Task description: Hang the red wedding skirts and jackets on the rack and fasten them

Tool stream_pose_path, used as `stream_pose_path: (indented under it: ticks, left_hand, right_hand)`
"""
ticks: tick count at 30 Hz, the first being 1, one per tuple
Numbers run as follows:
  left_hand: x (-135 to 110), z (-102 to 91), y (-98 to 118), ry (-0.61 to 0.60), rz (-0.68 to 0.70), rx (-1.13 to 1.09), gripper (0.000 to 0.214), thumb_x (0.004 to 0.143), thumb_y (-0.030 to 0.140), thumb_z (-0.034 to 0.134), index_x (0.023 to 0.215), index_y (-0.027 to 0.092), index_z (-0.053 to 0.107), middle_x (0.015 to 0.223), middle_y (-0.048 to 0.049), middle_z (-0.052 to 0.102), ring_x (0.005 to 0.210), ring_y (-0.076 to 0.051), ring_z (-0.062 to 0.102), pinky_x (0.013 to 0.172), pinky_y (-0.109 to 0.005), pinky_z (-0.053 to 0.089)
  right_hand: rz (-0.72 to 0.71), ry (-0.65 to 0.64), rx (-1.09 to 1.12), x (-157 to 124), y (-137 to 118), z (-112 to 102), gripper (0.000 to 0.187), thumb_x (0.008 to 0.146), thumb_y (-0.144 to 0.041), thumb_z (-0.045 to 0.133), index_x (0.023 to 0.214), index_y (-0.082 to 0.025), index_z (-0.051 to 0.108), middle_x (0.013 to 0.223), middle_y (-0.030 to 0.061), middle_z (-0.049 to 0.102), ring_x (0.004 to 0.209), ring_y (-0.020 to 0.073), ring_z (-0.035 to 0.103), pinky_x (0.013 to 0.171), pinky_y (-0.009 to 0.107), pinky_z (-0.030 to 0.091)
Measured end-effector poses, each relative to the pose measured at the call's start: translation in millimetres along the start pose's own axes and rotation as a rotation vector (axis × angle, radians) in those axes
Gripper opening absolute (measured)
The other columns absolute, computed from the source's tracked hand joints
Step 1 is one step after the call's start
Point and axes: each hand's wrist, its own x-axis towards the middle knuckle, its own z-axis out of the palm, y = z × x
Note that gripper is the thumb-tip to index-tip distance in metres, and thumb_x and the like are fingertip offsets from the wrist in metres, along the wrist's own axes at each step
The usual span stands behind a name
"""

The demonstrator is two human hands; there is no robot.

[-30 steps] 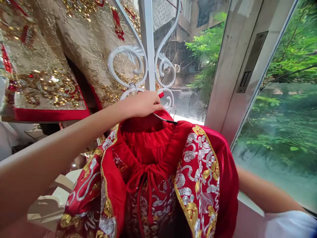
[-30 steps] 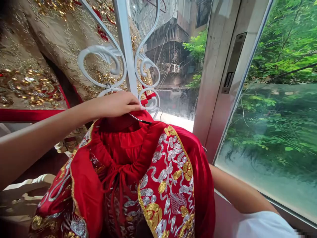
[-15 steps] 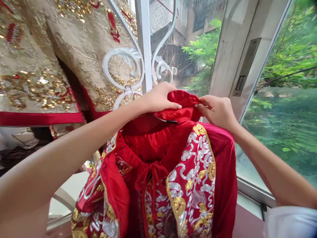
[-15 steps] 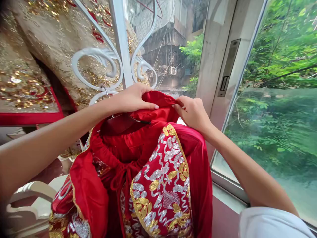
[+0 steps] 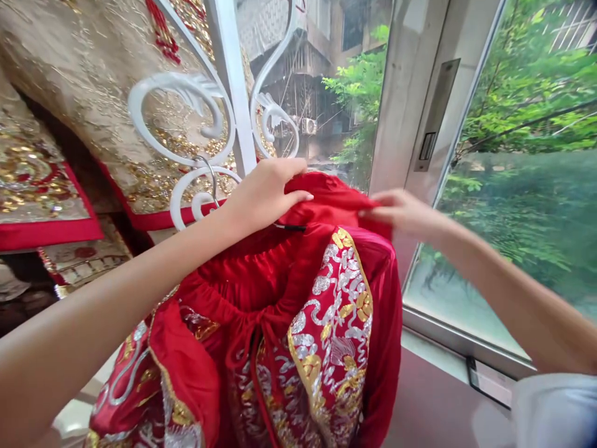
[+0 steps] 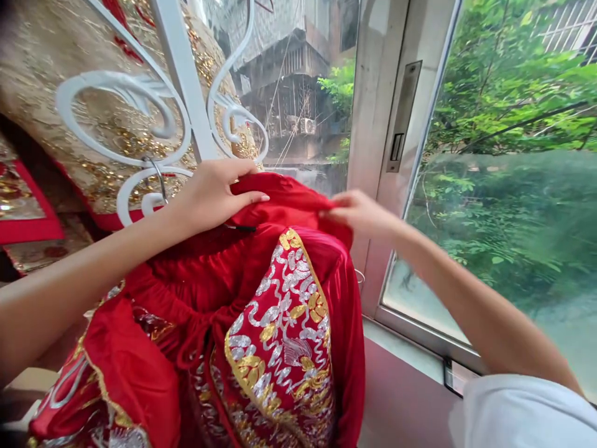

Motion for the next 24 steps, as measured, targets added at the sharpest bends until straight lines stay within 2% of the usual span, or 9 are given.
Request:
stream_pose_path:
  ticks: [4,6,9,11,13,16,19,22,24]
  left_hand:
    - [-12,-7.1,17,0.157,0.109,0.079,0.04,0.082,0.033,0.048,0.117,0.013,0.047,0.123,-0.0149,0.051,0.111,-0.027,0.045,0.092,-0.04,0.034]
    - [-19,-4.3,36,0.231,0.183,0.179,0.037,0.083,0.035,0.047,0.113,0.015,0.051,0.124,-0.0157,0.05,0.113,-0.031,0.042,0.094,-0.047,0.031]
    - [-22,15.3,66,0.03,0.319,0.222,0.034,0.084,0.041,0.044,0.102,0.016,0.057,0.109,-0.0137,0.058,0.103,-0.029,0.051,0.088,-0.043,0.037]
    - [-19,31.7,81,-0.152,0.285,0.213,0.035,0.084,0.042,0.046,0.1,0.013,0.058,0.098,-0.013,0.061,0.093,-0.026,0.056,0.081,-0.037,0.041]
    - [-17,41.6,88,-0.242,0.206,0.224,0.037,0.083,0.043,0.049,0.098,0.011,0.058,0.09,-0.0125,0.063,0.085,-0.025,0.058,0.073,-0.035,0.042]
    - [-25,35.9,92,-0.265,0.199,0.211,0.034,0.082,0.045,0.051,0.09,0.014,0.059,0.081,-0.0098,0.064,0.078,-0.024,0.059,0.068,-0.033,0.041]
    - [-41,14.2,93,-0.219,0.227,0.129,0.032,0.08,0.049,0.051,0.089,0.02,0.061,0.081,-0.008,0.064,0.077,-0.023,0.059,0.067,-0.034,0.042]
    - [-53,-5.2,92,-0.176,0.276,0.006,0.032,0.078,0.051,0.051,0.096,0.026,0.061,0.084,-0.0055,0.065,0.077,-0.023,0.059,0.067,-0.036,0.043]
    - [-55,-10.9,91,-0.146,0.304,-0.039,0.034,0.078,0.051,0.049,0.101,0.028,0.059,0.088,-0.0047,0.066,0.079,-0.024,0.059,0.069,-0.037,0.044]
  right_hand:
    - [-0.049,0.164,-0.165,5,-22,-19,0.02,0.058,-0.026,0.078,0.063,-0.014,0.063,0.05,-0.001,0.053,0.047,0.0089,0.045,0.04,0.021,0.03]
    - [-0.046,0.108,-0.106,-1,-19,-16,0.024,0.057,-0.027,0.078,0.071,-0.015,0.063,0.057,-0.0004,0.057,0.051,0.0107,0.05,0.043,0.022,0.035]
    - [0.055,-0.141,0.052,-9,-4,-13,0.041,0.051,-0.021,0.079,0.088,-0.017,0.061,0.073,0.0015,0.064,0.062,0.0151,0.057,0.05,0.025,0.044]
    - [0.073,-0.247,0.057,-13,8,-14,0.044,0.05,-0.016,0.075,0.091,-0.017,0.058,0.075,-0.0003,0.064,0.064,0.0153,0.057,0.052,0.025,0.046]
    - [0.052,-0.269,-0.072,-18,20,-17,0.034,0.053,-0.013,0.068,0.085,-0.017,0.057,0.07,-0.0026,0.061,0.062,0.0138,0.055,0.051,0.023,0.043]
    - [-0.013,-0.114,-0.374,-33,37,-17,0.022,0.056,-0.009,0.058,0.076,-0.016,0.057,0.063,-0.0033,0.056,0.059,0.013,0.051,0.051,0.022,0.038]
    - [-0.15,0.249,-0.536,-54,57,-5,0.026,0.059,-0.007,0.051,0.082,-0.017,0.059,0.073,0.0006,0.059,0.069,0.0162,0.053,0.061,0.026,0.041]
    - [-0.194,0.567,-0.404,-71,78,20,0.029,0.068,-0.012,0.047,0.093,-0.019,0.059,0.092,0.0057,0.06,0.086,0.0195,0.055,0.075,0.03,0.043]
    - [-0.073,0.572,-0.153,-77,88,34,0.025,0.073,-0.018,0.044,0.094,-0.019,0.057,0.091,0.0056,0.061,0.085,0.0188,0.055,0.072,0.028,0.044]
